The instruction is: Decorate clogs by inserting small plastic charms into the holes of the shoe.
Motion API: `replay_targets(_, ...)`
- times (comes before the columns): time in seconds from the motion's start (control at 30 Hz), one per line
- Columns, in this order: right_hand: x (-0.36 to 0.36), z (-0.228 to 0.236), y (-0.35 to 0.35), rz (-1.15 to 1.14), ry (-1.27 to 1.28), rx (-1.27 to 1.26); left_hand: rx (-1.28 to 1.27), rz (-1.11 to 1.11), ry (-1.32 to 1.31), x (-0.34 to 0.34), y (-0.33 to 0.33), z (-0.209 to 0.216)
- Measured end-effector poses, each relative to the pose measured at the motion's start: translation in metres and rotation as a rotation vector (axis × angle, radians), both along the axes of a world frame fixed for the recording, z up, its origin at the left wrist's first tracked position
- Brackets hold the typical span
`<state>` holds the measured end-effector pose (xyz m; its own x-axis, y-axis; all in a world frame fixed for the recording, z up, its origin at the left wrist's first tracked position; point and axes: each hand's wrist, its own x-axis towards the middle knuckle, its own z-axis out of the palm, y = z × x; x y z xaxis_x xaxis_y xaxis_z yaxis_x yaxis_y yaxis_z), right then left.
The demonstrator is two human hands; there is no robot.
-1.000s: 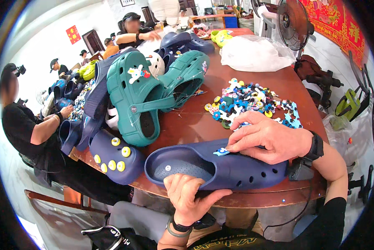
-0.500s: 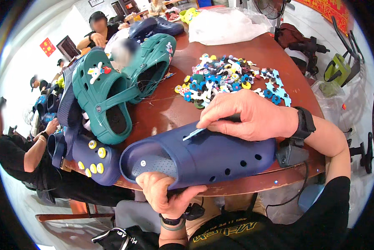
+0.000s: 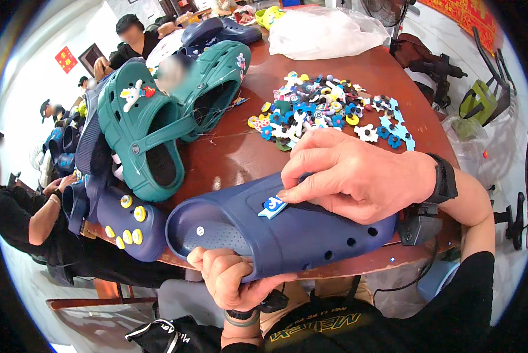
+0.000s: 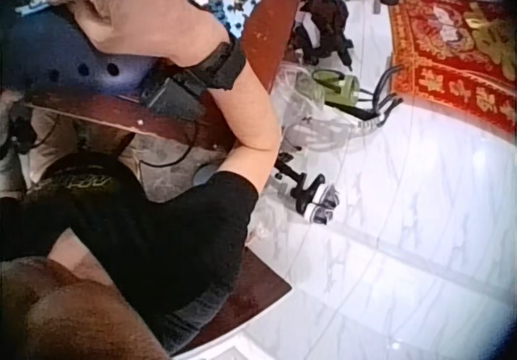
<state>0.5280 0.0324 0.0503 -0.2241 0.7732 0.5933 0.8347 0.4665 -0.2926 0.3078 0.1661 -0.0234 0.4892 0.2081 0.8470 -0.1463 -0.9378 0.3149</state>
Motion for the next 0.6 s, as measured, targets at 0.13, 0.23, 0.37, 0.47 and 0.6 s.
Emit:
replay_targets(0.13, -0.002, 0.002, 0.000, 0.005, -0.050, -0.080, 0.022, 0.025, 0.021, -0.001, 0.001, 0.002)
replay_targets(0.23, -0.003, -0.001, -0.004, -0.025, -0.038, -0.074, 0.006, 0.032, 0.026, 0.001, -0.002, 0.000)
replay_targets(0.37, 0.007, 0.008, -0.014, -0.199, 0.091, -0.173, -0.073, 0.085, -0.009, 0.007, -0.004, -0.008)
replay_targets(0.47, 0.035, 0.026, -0.023, -0.404, 0.230, 0.135, -0.096, 0.098, 0.030, 0.005, -0.003, -0.008)
replay_targets(0.6, 0.082, 0.012, -0.059, -0.650, 0.392, 0.049, -0.121, 0.156, 0.089, 0.014, -0.009, -0.002)
